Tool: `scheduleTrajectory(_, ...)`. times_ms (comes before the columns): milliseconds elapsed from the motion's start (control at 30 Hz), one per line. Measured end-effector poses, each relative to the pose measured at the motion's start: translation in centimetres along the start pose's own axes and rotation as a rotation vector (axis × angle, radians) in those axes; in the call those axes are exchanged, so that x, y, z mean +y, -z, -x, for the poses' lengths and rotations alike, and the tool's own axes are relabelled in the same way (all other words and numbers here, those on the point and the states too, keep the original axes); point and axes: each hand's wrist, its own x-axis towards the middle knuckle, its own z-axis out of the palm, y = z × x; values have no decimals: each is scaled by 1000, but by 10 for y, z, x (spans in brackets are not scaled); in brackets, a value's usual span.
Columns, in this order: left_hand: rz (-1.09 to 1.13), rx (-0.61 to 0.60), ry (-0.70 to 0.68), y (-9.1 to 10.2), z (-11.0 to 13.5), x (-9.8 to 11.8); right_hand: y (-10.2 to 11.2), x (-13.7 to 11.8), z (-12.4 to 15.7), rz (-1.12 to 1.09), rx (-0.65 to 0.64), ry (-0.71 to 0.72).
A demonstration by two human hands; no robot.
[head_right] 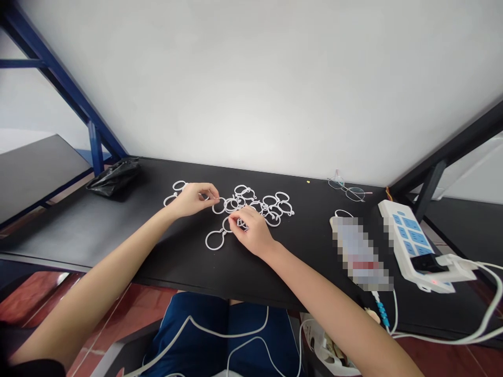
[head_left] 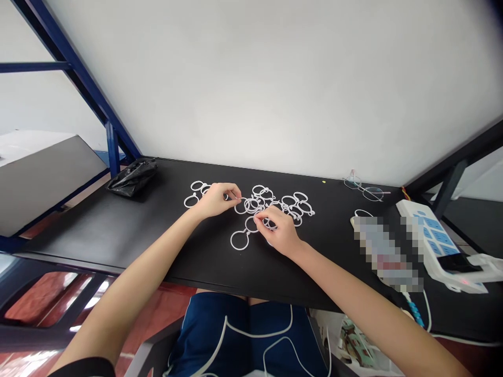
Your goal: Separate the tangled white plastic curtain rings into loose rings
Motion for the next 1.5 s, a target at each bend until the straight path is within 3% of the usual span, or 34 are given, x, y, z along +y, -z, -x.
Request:
scheduleTrajectory(267, 354, -133, 87, -8, 2, 10, 0, -1, -1, 2, 13, 4)
scheduleTrajectory(400, 540, -203, 56, -9, 3, 12, 0, -1, -2, 13, 15, 14)
scheduleTrajectory(700, 749, -234, 59, -15, 3, 14, 0, 2, 0, 7, 37, 4)
scheduleTrajectory(1000, 751, -320, 71, -14, 4, 13, 0, 1, 0, 8, 64, 33)
scheduleTrajectory(1500, 614, -282, 46, -18, 3, 14, -2, 1, 0, 8, 64, 57)
